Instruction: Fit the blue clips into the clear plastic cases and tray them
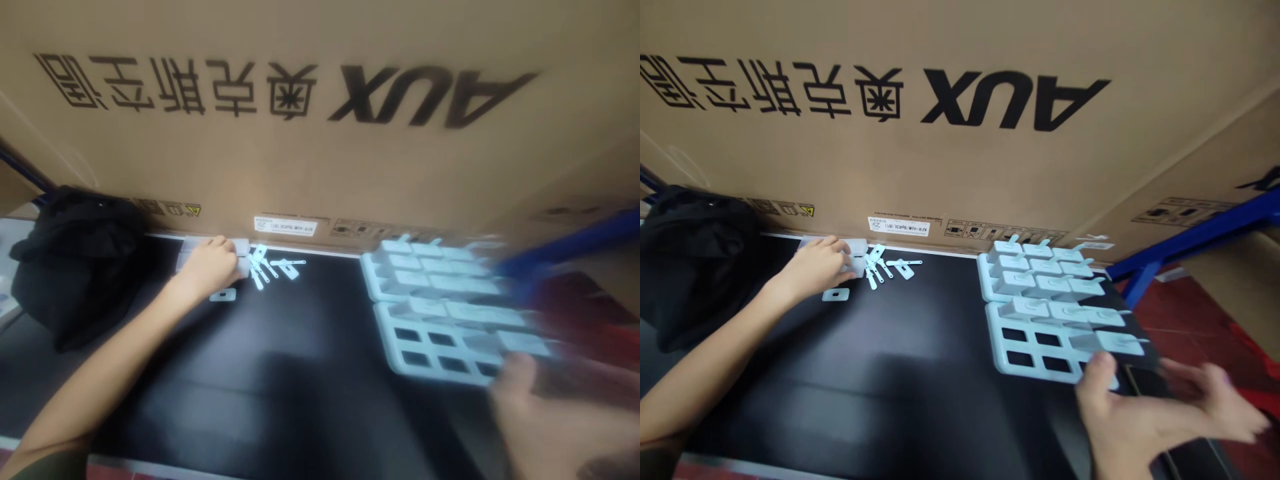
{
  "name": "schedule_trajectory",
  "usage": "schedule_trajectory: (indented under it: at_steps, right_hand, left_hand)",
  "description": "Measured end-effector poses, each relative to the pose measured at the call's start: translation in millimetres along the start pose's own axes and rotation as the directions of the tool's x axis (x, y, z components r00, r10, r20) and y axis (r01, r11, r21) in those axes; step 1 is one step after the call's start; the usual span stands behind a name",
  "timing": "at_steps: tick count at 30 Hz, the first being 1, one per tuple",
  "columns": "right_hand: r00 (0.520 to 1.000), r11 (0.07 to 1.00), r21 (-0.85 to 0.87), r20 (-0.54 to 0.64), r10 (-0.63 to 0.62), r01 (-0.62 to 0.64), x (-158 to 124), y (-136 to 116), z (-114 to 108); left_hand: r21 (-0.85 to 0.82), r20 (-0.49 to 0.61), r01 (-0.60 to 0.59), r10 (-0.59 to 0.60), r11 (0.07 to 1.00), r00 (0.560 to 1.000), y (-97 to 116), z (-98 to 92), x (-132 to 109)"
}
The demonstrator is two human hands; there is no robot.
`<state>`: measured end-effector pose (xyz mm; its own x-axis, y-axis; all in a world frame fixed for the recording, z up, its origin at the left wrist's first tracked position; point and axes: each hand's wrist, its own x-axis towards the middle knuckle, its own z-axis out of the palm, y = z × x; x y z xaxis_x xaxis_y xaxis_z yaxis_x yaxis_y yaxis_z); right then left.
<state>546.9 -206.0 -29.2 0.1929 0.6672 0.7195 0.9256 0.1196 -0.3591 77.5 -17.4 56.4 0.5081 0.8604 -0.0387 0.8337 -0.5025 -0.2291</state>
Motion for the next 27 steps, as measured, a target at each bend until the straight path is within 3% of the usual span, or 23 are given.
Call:
schedule_trajectory:
  at_steps: [1, 2, 4, 5, 8, 11, 14, 19, 23, 27]
  right_hand:
    - [0.996, 0.995, -0.092, -0.084, -0.033, 0.026, 7.1, -17.3, 6.8]
    - [0.987, 0.984, -0.14, -0.096, -0.126, 0.112, 14.2, -35.7, 16.5]
    - [0.96, 0.964, -0.027, 0.092, -0.263, 0.266, 26.1, -72.8, 42.2]
    - [0.922, 0.931, 0.063, 0.126, -0.365, 0.36, 30.6, -89.8, 56.7]
    - [0.788, 0.867, 0.195, 0.36, -0.499, 0.46, 40.4, -128.9, 98.6]
    - [0.68, 0.857, 0.163, 0.543, -0.492, 0.489, 52.6, -149.4, 131.9]
    - [0.623, 0.879, 0.059, 0.683, -0.381, 0.473, 67.4, -158.5, 153.1]
    - [0.523, 0.866, -0.011, 0.801, -0.292, 0.499, 75.4, -162.5, 157.2]
    - [0.499, 0.877, 0.01, 0.819, -0.283, 0.481, 74.3, -159.0, 152.6]
    - [0.59, 0.904, 0.031, 0.747, -0.305, 0.427, 86.1, -154.9, 166.9]
  left_hand:
    - [-0.017, 0.019, -0.018, 0.018, 1.0, 1.0, 2.9, 1.1, 0.1]
    - [-0.03, 0.03, -0.035, 0.036, 0.999, 0.999, 6.2, 2.3, 0.7]
    - [-0.048, 0.032, -0.065, 0.067, 0.997, 0.997, 13.1, 5.0, 2.2]
    - [-0.058, 0.032, -0.076, 0.078, 0.995, 0.996, 16.5, 6.3, 2.9]
    - [-0.097, 0.041, -0.098, 0.102, 0.99, 0.994, 26.5, 9.5, 3.6]
    - [-0.105, 0.061, -0.128, 0.135, 0.986, 0.989, 34.2, 8.4, 3.5]
    - [-0.123, 0.086, -0.128, 0.14, 0.984, 0.986, 38.2, 1.4, 2.5]
    - [-0.404, 0.006, -0.077, 0.087, 0.912, 0.996, 50.2, -11.7, -3.4]
    - [-0.64, -0.081, -0.219, 0.218, 0.737, 0.973, 77.4, -0.6, -8.8]
    - [-0.722, -0.164, -0.403, 0.427, 0.563, 0.889, 105.4, 30.6, -12.3]
